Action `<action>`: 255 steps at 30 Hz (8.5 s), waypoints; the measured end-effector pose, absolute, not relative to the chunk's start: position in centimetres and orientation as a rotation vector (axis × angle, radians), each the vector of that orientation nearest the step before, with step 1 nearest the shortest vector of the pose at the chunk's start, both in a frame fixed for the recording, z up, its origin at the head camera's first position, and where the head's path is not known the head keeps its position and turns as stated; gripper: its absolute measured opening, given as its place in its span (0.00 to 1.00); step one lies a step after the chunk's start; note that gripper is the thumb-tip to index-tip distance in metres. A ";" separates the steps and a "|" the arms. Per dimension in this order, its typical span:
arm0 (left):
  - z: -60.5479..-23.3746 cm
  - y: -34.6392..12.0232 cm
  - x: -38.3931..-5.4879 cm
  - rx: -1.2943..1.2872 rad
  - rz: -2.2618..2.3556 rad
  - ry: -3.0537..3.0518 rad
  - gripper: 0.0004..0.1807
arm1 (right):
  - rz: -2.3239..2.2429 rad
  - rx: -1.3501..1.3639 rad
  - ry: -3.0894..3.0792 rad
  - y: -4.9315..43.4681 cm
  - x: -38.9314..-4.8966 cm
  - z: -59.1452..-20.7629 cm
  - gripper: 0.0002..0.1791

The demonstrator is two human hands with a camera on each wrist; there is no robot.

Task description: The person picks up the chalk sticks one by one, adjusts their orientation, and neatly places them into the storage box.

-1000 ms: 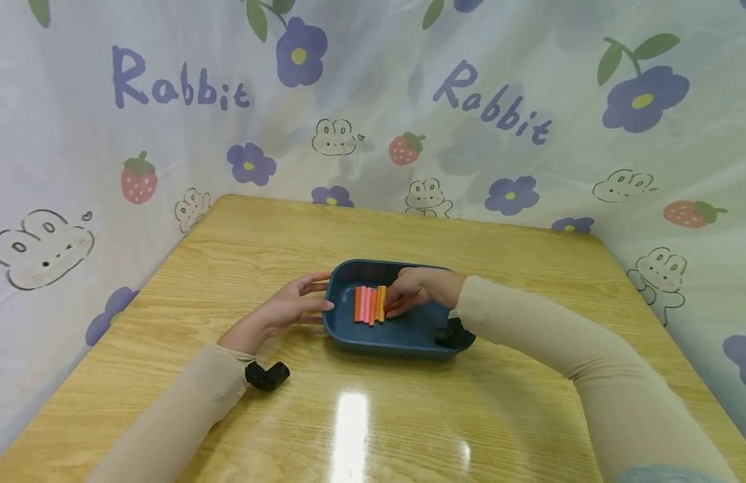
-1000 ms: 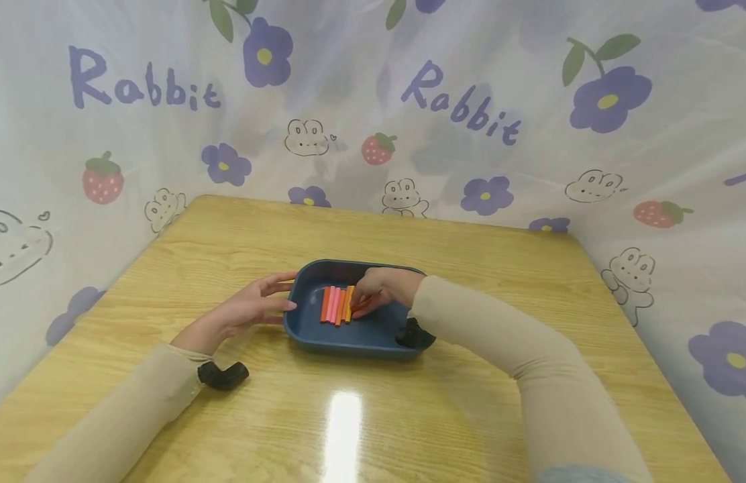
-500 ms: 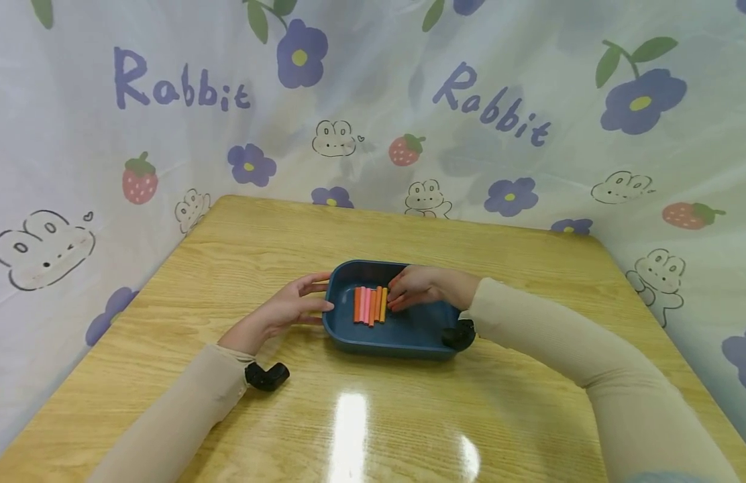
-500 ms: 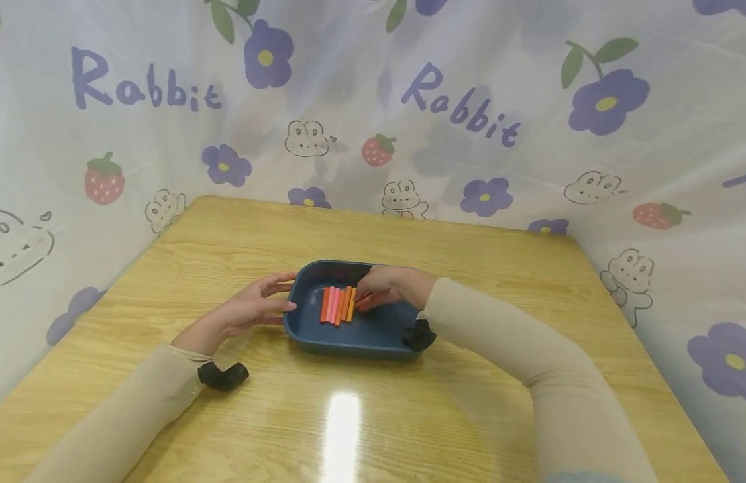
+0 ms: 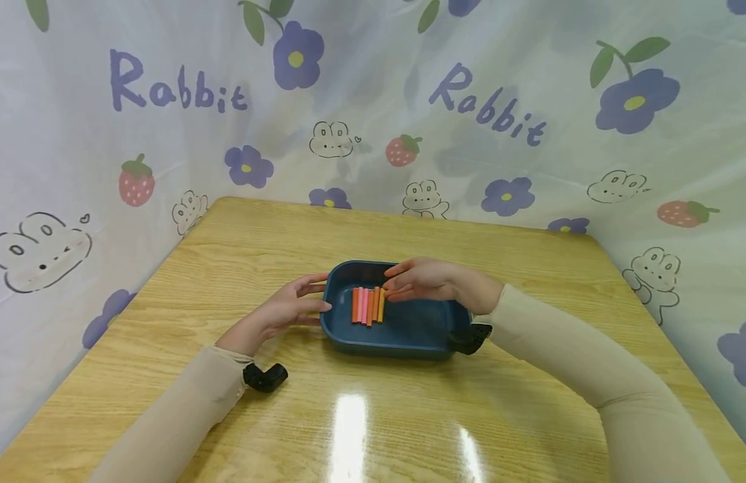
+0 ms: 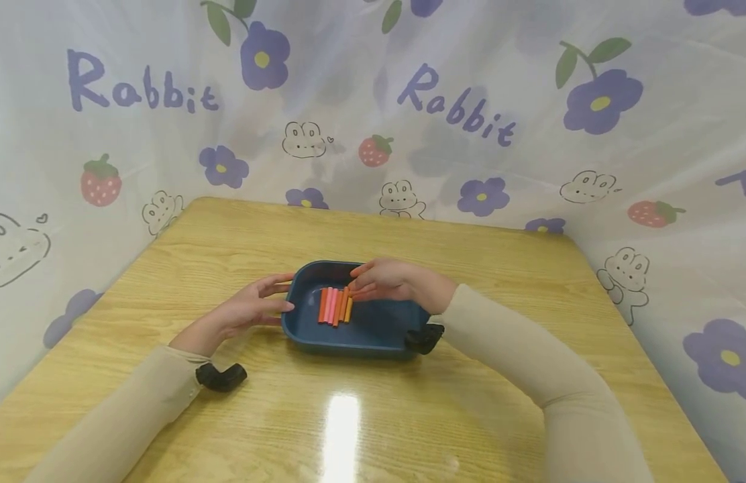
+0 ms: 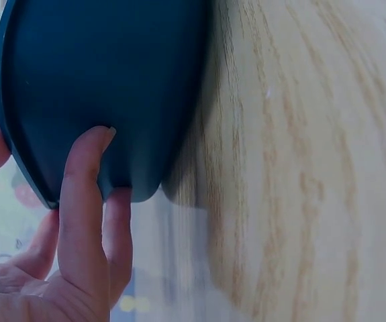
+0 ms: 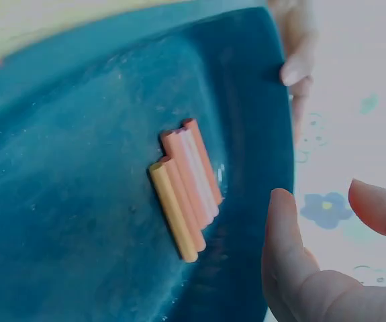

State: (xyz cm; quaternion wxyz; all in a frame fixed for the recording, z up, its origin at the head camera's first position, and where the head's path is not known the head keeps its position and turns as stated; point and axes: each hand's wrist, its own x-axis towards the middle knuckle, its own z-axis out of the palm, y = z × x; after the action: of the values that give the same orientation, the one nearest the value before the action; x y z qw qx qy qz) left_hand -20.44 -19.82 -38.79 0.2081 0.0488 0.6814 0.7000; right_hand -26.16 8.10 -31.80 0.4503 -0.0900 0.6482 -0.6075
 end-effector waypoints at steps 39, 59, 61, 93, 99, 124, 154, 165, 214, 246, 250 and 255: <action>-38.4 -19.6 -20.2 0.121 1.943 1.910 0.40 | -1.725 -0.208 1.637 20.8 -24.0 -31.9 0.36; -38.4 -19.6 -20.2 0.119 1.937 1.908 0.40 | -1.835 -0.018 1.759 23.8 -23.4 -35.0 0.34; -38.5 -19.6 -20.3 0.116 1.939 1.907 0.40 | -1.821 0.004 1.790 24.0 -23.5 -35.6 0.34; -38.6 -19.7 -20.4 0.125 1.944 1.908 0.40 | -1.600 0.024 2.132 23.1 -23.8 -39.8 0.38; -38.6 -19.7 -20.3 0.126 1.944 1.908 0.40 | -1.683 -0.005 2.086 23.3 -23.6 -39.9 0.38; -38.6 -19.7 -20.4 0.115 1.947 1.902 0.40 | -2.038 0.044 1.576 23.7 -23.4 -36.9 0.41; -38.7 -19.7 -20.3 0.110 1.930 1.926 0.40 | -1.935 -0.009 1.618 19.3 -24.2 -33.1 0.37; -38.5 -19.6 -20.3 0.118 1.925 1.923 0.40 | -1.893 -0.023 1.576 17.1 -24.9 -32.3 0.36; -38.4 -20.0 -20.6 0.116 1.933 1.898 0.40 | -1.410 0.059 1.654 6.8 -28.5 -35.2 0.07; -38.7 -19.7 -20.7 0.092 1.973 1.877 0.40 | -1.388 -0.070 1.639 7.1 -29.0 -33.3 0.31; -38.7 -19.6 -20.7 0.089 1.974 1.879 0.40 | -1.453 -0.097 1.608 7.5 -28.7 -32.3 0.30; -38.7 -19.6 -20.7 0.083 1.975 1.878 0.40 | -1.493 -0.164 1.572 8.3 -28.0 -31.2 0.31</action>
State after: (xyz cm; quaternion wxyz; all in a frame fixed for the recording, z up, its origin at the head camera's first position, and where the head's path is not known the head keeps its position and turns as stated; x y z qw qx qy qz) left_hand -20.69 -19.61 -38.68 0.2062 0.0297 0.6740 0.7087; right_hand -28.05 8.25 -31.17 0.4650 -0.0667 0.6402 -0.6079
